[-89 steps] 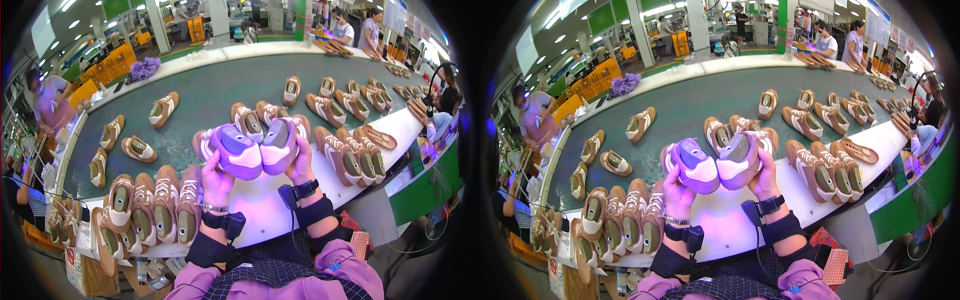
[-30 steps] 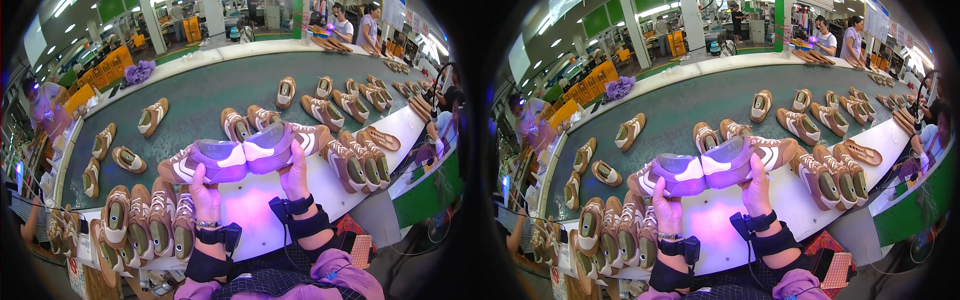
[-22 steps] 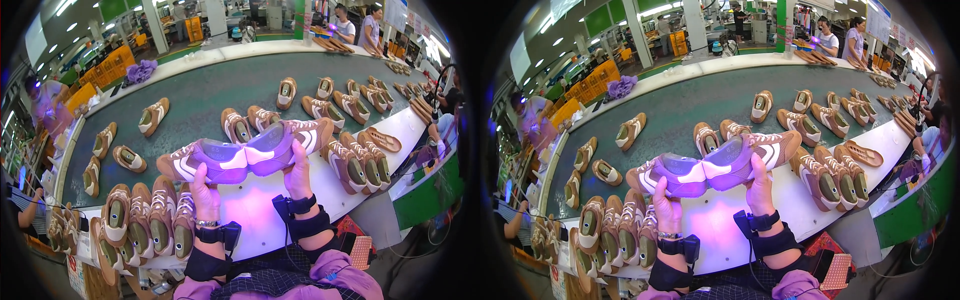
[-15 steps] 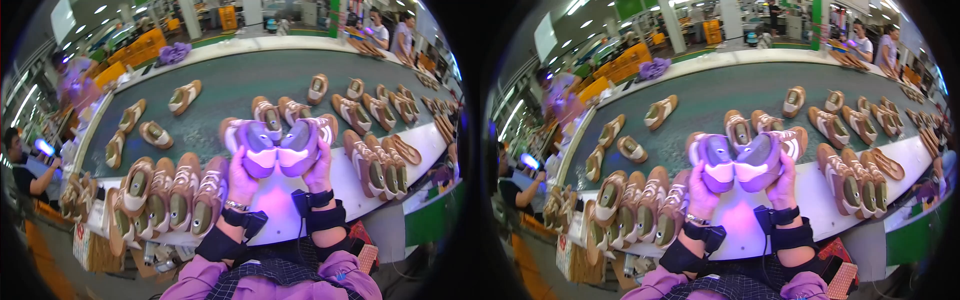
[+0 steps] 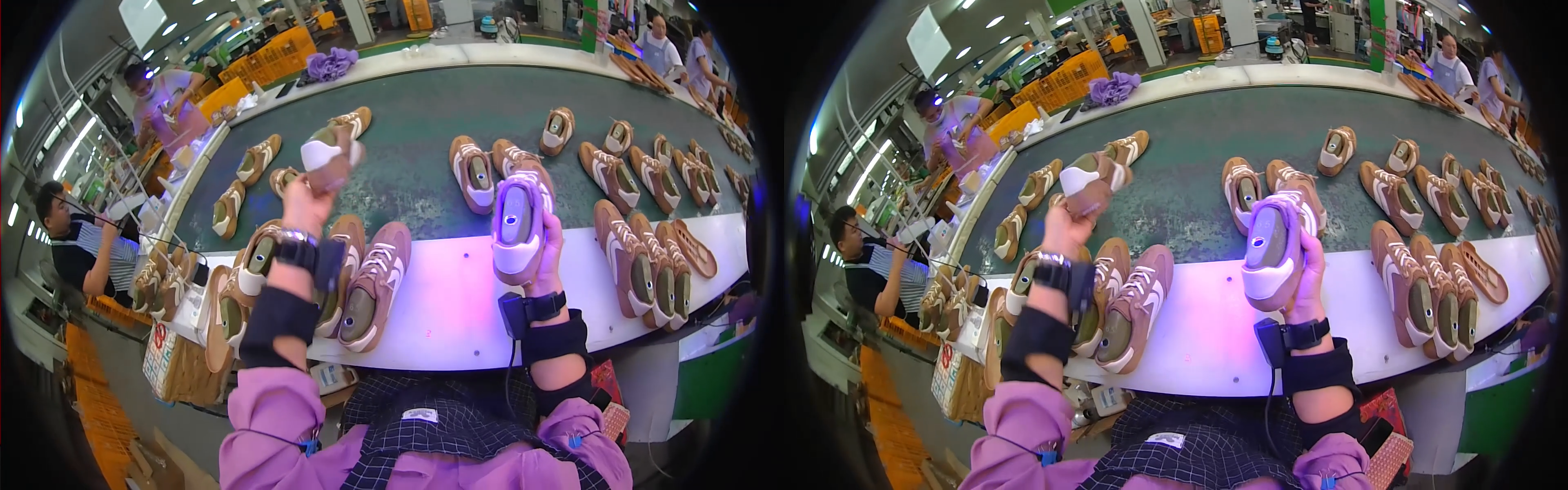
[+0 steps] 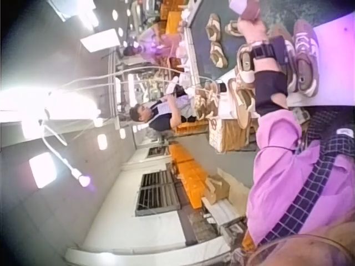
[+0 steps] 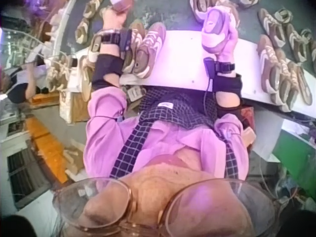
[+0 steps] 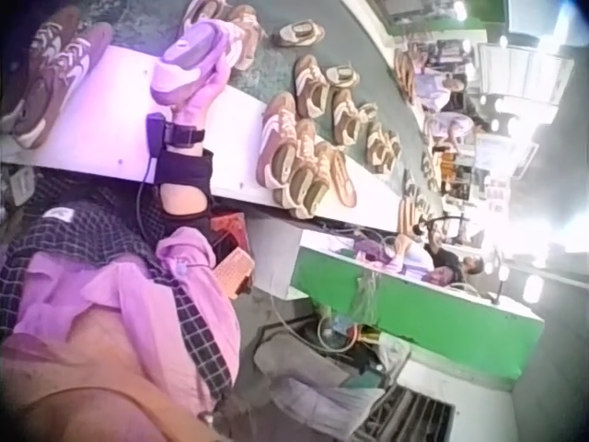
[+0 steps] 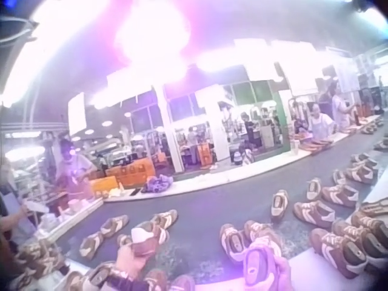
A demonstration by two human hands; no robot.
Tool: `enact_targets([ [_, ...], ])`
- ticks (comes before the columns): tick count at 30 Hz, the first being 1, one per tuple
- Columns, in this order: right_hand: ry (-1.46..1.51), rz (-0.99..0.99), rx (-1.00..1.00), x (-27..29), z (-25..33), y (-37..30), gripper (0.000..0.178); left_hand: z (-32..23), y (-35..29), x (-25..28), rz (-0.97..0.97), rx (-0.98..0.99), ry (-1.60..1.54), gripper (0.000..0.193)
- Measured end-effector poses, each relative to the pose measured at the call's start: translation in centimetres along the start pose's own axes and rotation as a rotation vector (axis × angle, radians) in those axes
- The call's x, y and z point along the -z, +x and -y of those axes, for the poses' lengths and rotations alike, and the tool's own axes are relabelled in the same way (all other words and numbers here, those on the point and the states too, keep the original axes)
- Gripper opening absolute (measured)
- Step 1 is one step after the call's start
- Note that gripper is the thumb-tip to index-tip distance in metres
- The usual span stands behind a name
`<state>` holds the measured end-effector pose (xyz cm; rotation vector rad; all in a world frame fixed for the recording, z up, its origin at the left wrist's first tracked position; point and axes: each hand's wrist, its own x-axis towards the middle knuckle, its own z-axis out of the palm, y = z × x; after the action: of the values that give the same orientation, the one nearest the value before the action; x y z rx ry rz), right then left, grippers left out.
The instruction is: The recorder is inspecting and sorting shoes on a conveyor belt in a manufacturing facility.
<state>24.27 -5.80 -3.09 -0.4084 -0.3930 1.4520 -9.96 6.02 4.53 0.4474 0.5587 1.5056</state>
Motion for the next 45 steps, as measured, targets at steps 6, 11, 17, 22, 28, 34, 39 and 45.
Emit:
enact_targets([
  [6, -0.005, 0.038, -0.079, -0.7, -0.1, -0.6, 0.056, 0.4, -5.6, -2.2, -0.03, 0.046, 0.122, 0.063],
  [11, -0.051, 0.109, -0.273, -3.8, -1.4, -1.5, 0.068, 8.2, -16.7, -4.5, 0.179, 0.06, 0.002, 0.036],
  [17, -0.177, 0.183, -0.222, -6.8, -3.1, 4.2, 0.056, 16.2, -12.9, -3.5, 0.039, 0.16, -0.011, 0.037],
  [22, -0.044, 0.251, -0.34, -10.3, -5.9, 21.3, 0.056, 18.7, -11.2, -1.3, -0.112, 0.04, 0.11, 0.032],
  [28, -0.838, -0.036, -0.188, -9.9, -10.2, 25.5, 0.045, 17.7, -11.1, -0.7, -0.082, 0.055, 0.217, 0.034],
  [34, -1.75, -0.011, 0.554, -2.8, -5.4, 16.2, 0.024, 18.0, -12.1, -1.4, -0.004, 0.181, 0.099, 0.026],
  [39, -1.988, -0.251, 0.203, -1.0, -3.7, 16.6, 0.049, 18.4, -11.5, -1.0, 0.041, 0.227, 0.06, 0.025],
  [45, -1.715, -0.16, -0.21, -0.5, -3.0, 18.0, 0.046, 18.7, -10.0, 0.1, -0.075, 0.143, 0.164, 0.023],
])
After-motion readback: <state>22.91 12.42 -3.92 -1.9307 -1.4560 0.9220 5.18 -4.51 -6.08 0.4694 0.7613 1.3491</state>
